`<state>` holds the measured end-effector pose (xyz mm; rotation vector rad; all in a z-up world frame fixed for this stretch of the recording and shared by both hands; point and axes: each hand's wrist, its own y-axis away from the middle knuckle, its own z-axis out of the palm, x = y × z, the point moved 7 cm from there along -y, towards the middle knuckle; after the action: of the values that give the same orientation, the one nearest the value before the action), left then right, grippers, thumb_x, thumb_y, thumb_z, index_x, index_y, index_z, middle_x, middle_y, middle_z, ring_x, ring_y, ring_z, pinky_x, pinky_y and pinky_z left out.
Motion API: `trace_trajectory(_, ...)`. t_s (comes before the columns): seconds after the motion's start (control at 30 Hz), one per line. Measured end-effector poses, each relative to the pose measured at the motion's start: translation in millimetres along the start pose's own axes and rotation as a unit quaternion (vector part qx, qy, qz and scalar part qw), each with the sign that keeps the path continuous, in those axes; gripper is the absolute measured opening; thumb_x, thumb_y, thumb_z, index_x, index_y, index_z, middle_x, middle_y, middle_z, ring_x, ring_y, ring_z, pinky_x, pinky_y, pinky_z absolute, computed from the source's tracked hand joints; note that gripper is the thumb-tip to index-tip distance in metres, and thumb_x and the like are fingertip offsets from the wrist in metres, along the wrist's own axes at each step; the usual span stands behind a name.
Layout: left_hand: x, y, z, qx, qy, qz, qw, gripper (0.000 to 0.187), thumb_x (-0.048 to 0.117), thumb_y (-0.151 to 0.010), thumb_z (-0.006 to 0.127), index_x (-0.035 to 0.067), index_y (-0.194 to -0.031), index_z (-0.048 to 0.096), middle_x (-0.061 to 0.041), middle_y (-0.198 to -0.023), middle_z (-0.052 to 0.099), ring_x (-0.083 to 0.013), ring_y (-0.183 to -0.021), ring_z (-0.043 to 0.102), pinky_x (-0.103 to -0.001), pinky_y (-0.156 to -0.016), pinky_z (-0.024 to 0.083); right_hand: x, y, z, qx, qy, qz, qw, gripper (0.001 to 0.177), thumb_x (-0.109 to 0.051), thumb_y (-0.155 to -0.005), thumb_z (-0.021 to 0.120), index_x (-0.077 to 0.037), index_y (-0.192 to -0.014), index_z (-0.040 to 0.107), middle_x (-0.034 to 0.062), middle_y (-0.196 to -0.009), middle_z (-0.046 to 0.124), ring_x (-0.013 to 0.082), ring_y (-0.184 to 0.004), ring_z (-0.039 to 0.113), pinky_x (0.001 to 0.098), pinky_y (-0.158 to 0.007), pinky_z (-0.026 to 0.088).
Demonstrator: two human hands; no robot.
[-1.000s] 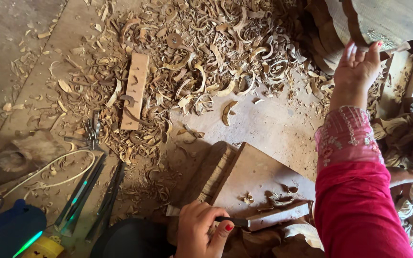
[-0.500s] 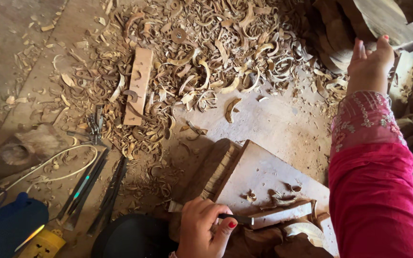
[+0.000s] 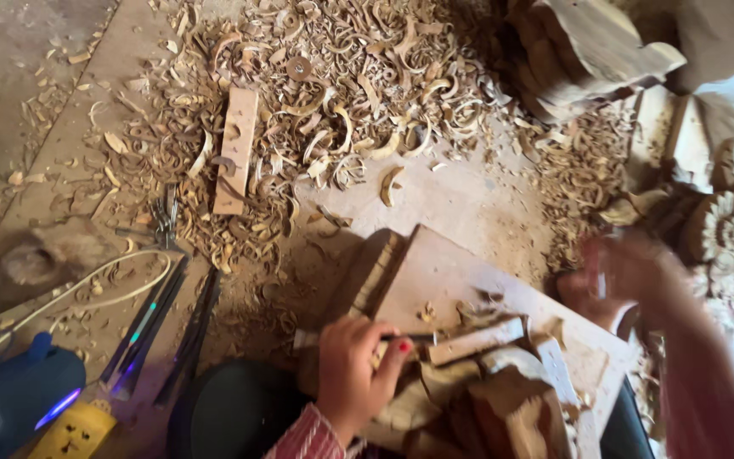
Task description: The person carves a decorative floral pattern into a rectangular wooden board using a chisel and a wooden mallet. They repeatedly strike the chisel to remove wood shavings and refine the design.
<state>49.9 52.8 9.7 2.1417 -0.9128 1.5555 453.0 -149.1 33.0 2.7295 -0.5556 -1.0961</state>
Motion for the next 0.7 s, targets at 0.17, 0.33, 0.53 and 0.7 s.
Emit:
trace_trajectory(0.17, 10, -4, -2, 0.061, -0.022, 0.053, 0.996, 0.021, 0.031, -0.093, 0.07, 0.011, -0.089, 0.066, -0.006, -0.079, 0.062, -0.0308, -0.079, 0.06, -0.047, -0.072, 0.042, -99, 167, 103, 0.07, -0.058, 0.139, 0.986, 0.09, -0.035, -0.06, 0.091, -0.006, -0.136, 0.053, 0.0117, -0.142, 0.061, 0.0236, -0.12, 0.064, 0.0357, -0.086, 0.058)
trace_trajectory(0.33, 38, 5, -16, 0.095, -0.093, 0.12, 0.984, 0.033, 0.039, -0.09, 0.077, 0.009, -0.093, 0.065, -0.008, -0.083, 0.061, -0.032, -0.082, 0.059, -0.048, -0.074, 0.042, -150, 194, 164, 0.245, 0.112, 0.226, 0.936, 0.123, -0.037, -0.051, 0.092, -0.002, -0.154, 0.034, 0.0303, -0.138, 0.056, 0.0428, -0.124, 0.056, 0.0476, -0.096, 0.049)
trace_trajectory(0.53, 97, 81, 23, -0.071, 0.003, 0.17, 0.983, 0.039, 0.049, -0.088, 0.072, 0.01, -0.09, 0.066, -0.007, -0.078, 0.059, -0.028, -0.08, 0.058, -0.048, -0.076, 0.042, -133, 257, 142, 0.266, 0.137, 0.298, 0.907, 0.116, -0.042, -0.059, 0.092, -0.001, -0.153, 0.037, 0.0293, -0.122, 0.066, 0.0433, -0.109, 0.068, 0.0475, -0.09, 0.054)
trace_trajectory(0.7, 128, 134, 84, -0.165, 0.022, 0.229, 0.959, 0.035, 0.048, -0.096, 0.065, 0.014, -0.088, 0.07, -0.003, -0.081, 0.059, -0.0236, -0.083, 0.057, -0.047, -0.087, 0.043, -110, 309, 148, 0.274, 0.13, 0.36, 0.882, 0.119, -0.045, -0.055, 0.093, -0.004, -0.153, 0.039, 0.0292, -0.123, 0.067, 0.0404, -0.11, 0.068, 0.0465, -0.092, 0.055)
